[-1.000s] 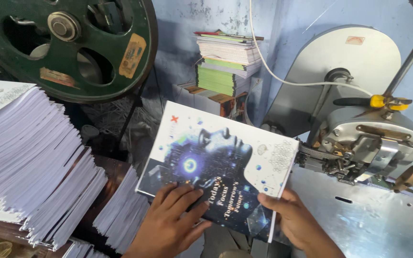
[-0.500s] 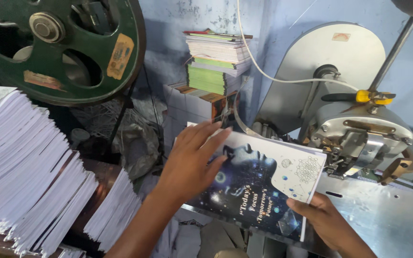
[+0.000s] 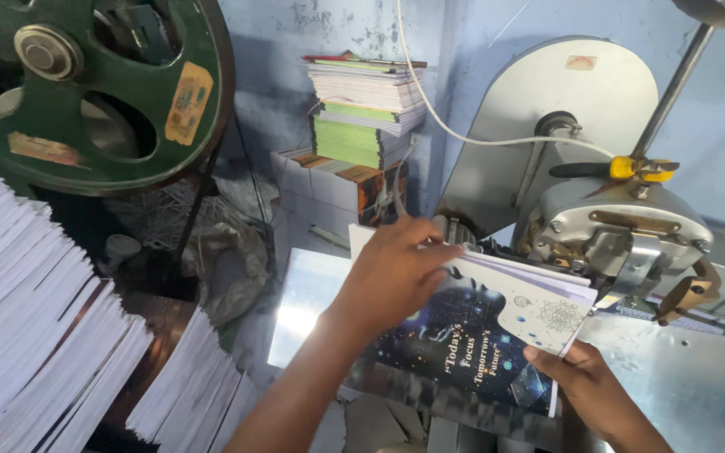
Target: The person repeatedly picks up a book from a stack, places it on a binding machine, and operates the machine to bind the book. The person then places the bound book onto a separate stack. This process is repeated multiple times throughout the video.
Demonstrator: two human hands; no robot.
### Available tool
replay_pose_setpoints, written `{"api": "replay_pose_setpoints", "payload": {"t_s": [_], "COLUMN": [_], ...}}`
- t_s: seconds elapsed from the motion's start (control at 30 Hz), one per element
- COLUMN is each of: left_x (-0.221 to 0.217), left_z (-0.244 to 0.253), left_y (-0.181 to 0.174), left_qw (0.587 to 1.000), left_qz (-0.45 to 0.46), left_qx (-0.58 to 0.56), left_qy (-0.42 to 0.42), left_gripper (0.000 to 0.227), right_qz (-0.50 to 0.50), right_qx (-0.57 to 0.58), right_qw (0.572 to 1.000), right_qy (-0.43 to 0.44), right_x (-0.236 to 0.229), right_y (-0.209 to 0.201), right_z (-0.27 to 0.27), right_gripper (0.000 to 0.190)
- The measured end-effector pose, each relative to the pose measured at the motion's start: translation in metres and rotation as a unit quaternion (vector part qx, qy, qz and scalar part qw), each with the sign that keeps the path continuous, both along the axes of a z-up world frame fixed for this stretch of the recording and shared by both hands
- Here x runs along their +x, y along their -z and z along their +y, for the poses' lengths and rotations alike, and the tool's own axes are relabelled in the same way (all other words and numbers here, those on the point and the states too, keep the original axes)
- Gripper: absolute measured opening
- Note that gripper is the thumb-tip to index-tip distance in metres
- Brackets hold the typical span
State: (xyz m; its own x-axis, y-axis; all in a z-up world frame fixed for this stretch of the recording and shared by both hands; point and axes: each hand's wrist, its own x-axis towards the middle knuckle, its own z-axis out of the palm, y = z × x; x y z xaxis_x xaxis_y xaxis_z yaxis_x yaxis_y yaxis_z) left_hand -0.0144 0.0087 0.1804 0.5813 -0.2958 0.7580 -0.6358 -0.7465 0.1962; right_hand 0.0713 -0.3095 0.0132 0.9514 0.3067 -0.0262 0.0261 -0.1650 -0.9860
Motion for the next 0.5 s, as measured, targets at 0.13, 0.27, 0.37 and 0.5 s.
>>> {"api": "replay_pose_setpoints", "payload": {"t_s": [0.13, 0.27, 0.37, 0.5], "left_x": [0.003, 0.005, 0.005, 0.006], "left_z": [-0.008, -0.015, -0.018, -0.021], "left_y": [0.008, 0.016, 0.019, 0.025], "left_qw": [0.999, 0.998, 0.998, 0.997], "left_qz": [-0.048, -0.051, -0.056, -0.061], "left_qx": [-0.018, -0.019, -0.009, -0.017], "left_qy": [-0.009, -0.021, -0.025, -0.041], "left_gripper": [0.035, 0.038, 0.044, 0.046], "right_qz": [-0.01, -0.021, -0.02, 0.004], "right_qx": [-0.006, -0.024, -0.01, -0.022], "right_qw": [1.0, 0.999, 1.0, 1.0], "right_qy": [-0.001, -0.011, -0.012, -0.004], "right_x": [0.0, 0.001, 0.002, 0.003], "right_y": [0.003, 0.002, 0.003, 0.008], "right_z": [-0.002, -0.008, -0.01, -0.012], "right_gripper": [0.048, 0.049, 0.05, 0.049]}}
